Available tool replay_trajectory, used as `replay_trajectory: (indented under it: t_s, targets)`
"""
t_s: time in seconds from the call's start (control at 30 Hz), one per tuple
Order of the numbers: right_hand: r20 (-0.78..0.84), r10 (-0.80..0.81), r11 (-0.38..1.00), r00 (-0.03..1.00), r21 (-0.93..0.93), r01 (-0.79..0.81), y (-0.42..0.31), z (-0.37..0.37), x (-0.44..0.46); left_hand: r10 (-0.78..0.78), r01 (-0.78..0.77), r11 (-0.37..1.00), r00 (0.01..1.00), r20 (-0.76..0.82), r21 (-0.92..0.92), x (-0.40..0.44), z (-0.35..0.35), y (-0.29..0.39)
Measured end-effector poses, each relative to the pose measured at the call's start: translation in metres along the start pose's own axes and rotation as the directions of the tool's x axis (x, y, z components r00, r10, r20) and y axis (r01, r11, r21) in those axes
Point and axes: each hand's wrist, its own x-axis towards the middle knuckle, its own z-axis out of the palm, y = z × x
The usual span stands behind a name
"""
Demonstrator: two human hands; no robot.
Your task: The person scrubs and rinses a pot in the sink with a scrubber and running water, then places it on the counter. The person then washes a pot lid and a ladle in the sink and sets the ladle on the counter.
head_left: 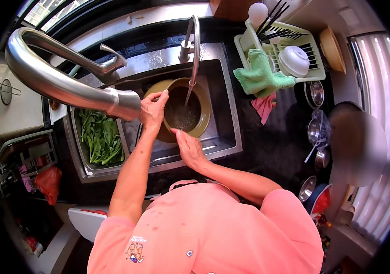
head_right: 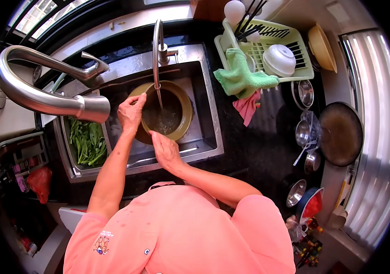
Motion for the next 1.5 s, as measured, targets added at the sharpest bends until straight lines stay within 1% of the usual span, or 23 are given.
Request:
replay_trajectory:
  t_s: [0.07, 0.1, 0.17, 0.23, 0.27, 0.3, 0.37, 0.4, 0.47, 0.57, 0.67, 0.73, 0.8, 0.83, 0.9, 0.97, 1.0, 1.1, 1.13, 1.17, 1.3, 1.43, 1.5]
  targets:
    - [0.001, 0.157, 0.855, 0.988, 0.5, -0.136, -0.007, 0.017, 0.043, 0.055, -0.054, 0.999, 0.997, -0.046, 0.002, 0.001, 0.005, -0.016]
    - [0.055, 0.361, 0.55, 0.931, 0.794, -0.26, -0.038, 0.009, 0.057, 0.07, -0.071, 0.996, 0.997, -0.029, -0.048, 0.003, 0.007, -0.027]
    - [0.146, 0.484, 0.334, 0.863, 0.881, -0.336, -0.016, 0.001, 0.094, 0.098, -0.097, 0.984, 0.995, 0.002, -0.15, 0.002, 0.005, -0.043]
    - [-0.018, 0.457, 0.756, 0.889, 0.535, -0.378, 0.05, 0.013, 0.132, 0.092, -0.083, 0.976, 0.995, 0.035, -0.199, -0.008, -0.002, -0.04]
    - [-0.054, 0.391, 0.92, 0.919, 0.066, -0.387, 0.055, 0.009, 0.148, 0.12, -0.114, 0.973, 0.993, 0.019, -0.203, -0.011, 0.0, -0.044]
    - [-0.052, 0.309, 0.856, 0.949, -0.419, -0.302, 0.059, 0.001, 0.164, 0.15, -0.146, 0.967, 0.989, 0.002, -0.206, -0.012, 0.003, -0.047]
    - [0.058, 0.319, 0.742, 0.946, -0.637, -0.21, 0.104, -0.001, 0.197, 0.133, -0.129, 0.973, 0.991, 0.005, -0.192, -0.019, 0.002, -0.042]
    - [0.165, 0.183, 0.669, 0.969, -0.743, 0.0, 0.127, -0.01, 0.204, 0.078, -0.07, 0.983, 0.996, 0.043, -0.171, -0.022, -0.001, -0.036]
    - [0.216, 0.276, 0.707, 0.937, -0.706, -0.046, 0.141, -0.014, 0.203, -0.004, 0.016, 0.988, 0.997, 0.079, -0.153, -0.022, -0.003, -0.031]
    - [0.117, 0.51, 0.653, 0.852, -0.698, -0.294, 0.152, 0.008, 0.177, -0.041, 0.049, 0.989, 0.997, 0.064, -0.142, -0.017, -0.004, -0.022]
    - [0.504, 0.613, 0.788, 0.608, -0.332, -0.519, 0.194, 0.066, 0.15, 0.116, -0.12, 0.969, 0.993, -0.033, -0.216, -0.011, 0.007, -0.035]
    - [0.7, 0.493, 0.712, 0.517, 0.017, -0.702, 0.181, 0.07, 0.147, 0.082, -0.083, 0.979, 0.997, -0.011, -0.186, -0.013, 0.005, -0.029]
    - [0.784, 0.284, 0.43, 0.552, 0.41, -0.804, 0.125, 0.058, 0.137, 0.074, -0.075, 0.987, 0.997, -0.01, -0.14, -0.017, 0.002, -0.026]
    - [0.829, -0.044, 0.244, 0.558, 0.551, -0.798, 0.125, 0.052, 0.142, 0.074, -0.075, 0.987, 0.997, -0.01, -0.145, -0.017, 0.002, -0.025]
    - [0.545, -0.631, -0.197, 0.552, 0.576, -0.793, 0.125, 0.03, 0.157, 0.076, -0.077, 0.984, 0.997, -0.009, -0.161, -0.015, 0.005, -0.028]
    - [0.454, -0.371, -0.309, 0.81, 0.762, -0.569, 0.09, 0.008, 0.151, 0.091, -0.092, 0.986, 0.996, -0.012, -0.137, -0.012, 0.008, -0.029]
    - [0.389, 0.112, -0.246, 0.914, 0.902, -0.354, 0.039, -0.008, 0.144, 0.097, -0.096, 0.986, 0.995, -0.003, -0.136, -0.012, 0.008, -0.028]
    - [0.044, 0.076, -0.254, 0.996, 0.967, -0.023, 0.082, -0.026, 0.18, 0.105, -0.1, 0.985, 0.994, 0.035, -0.138, -0.016, 0.006, -0.022]
    - [-0.048, 0.371, -0.133, 0.928, 0.986, 0.104, 0.084, -0.034, 0.176, 0.109, -0.1, 0.985, 0.993, 0.052, -0.14, -0.017, 0.005, -0.022]
    - [-0.162, 0.618, 0.019, 0.77, 0.981, 0.191, 0.087, -0.041, 0.171, 0.113, -0.103, 0.984, 0.991, 0.066, -0.144, -0.016, 0.004, -0.021]
    - [-0.275, 0.505, 0.261, 0.818, 0.952, 0.16, 0.078, -0.027, 0.16, 0.26, -0.237, 0.946, 0.962, 0.081, -0.222, -0.014, 0.014, -0.045]
    - [-0.189, 0.139, 0.628, 0.972, 0.776, 0.061, 0.034, 0.005, 0.15, 0.073, 0.067, 0.928, 0.932, 0.355, -0.365, -0.015, 0.007, -0.04]
    - [-0.211, -0.076, 0.856, 0.975, 0.487, 0.173, -0.002, 0.006, 0.115, 0.063, 0.072, 0.908, 0.951, 0.302, -0.414, -0.016, 0.008, -0.038]
